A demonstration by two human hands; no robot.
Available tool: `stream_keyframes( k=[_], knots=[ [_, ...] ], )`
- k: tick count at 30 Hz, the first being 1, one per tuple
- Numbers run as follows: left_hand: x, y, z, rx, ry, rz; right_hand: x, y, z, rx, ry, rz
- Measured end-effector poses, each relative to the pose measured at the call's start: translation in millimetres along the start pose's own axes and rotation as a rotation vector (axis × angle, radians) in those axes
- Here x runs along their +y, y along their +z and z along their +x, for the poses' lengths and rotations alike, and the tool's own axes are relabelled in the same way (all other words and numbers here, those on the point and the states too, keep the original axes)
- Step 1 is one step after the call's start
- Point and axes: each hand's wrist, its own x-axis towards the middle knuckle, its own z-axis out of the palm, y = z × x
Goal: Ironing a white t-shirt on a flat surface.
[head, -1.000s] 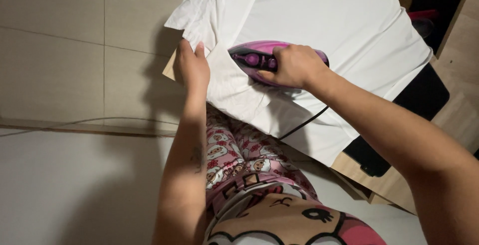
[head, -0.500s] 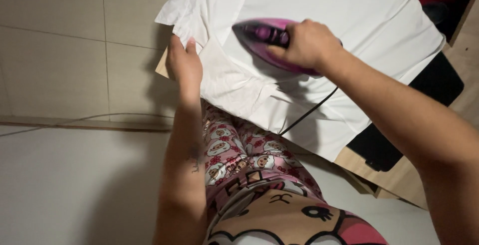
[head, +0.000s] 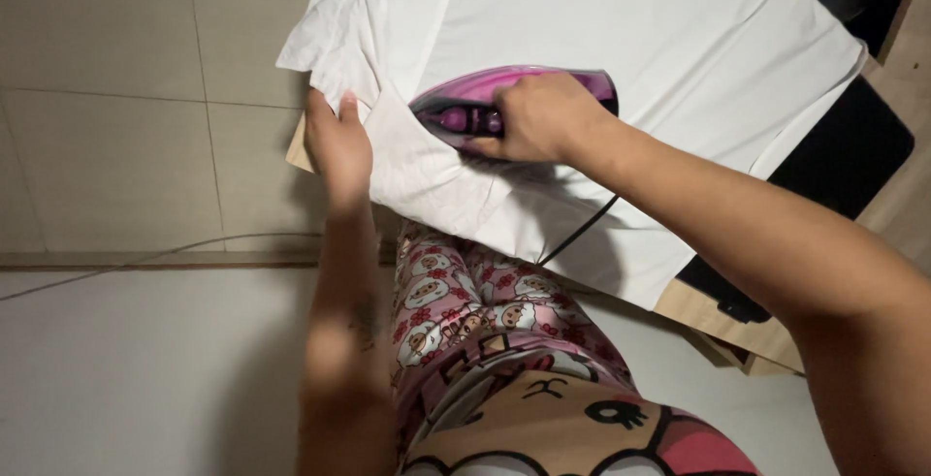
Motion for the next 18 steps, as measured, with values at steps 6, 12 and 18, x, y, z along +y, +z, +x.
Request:
stream_keyframes(
  k=[6,12,18],
  knots=[
    [6,-2,-1,-0.003,-0.010,-0.048,-4,-3,-2,-0.089,-0.007,0.011],
    [-6,3,-5,0.032,0.050,-0.030,7,-13,13,0.126,0.144,0.246],
    [-1,0,-2,-0.025,-0.064,0.016,61,-17,48,0.311,0.188,0.172]
  ],
)
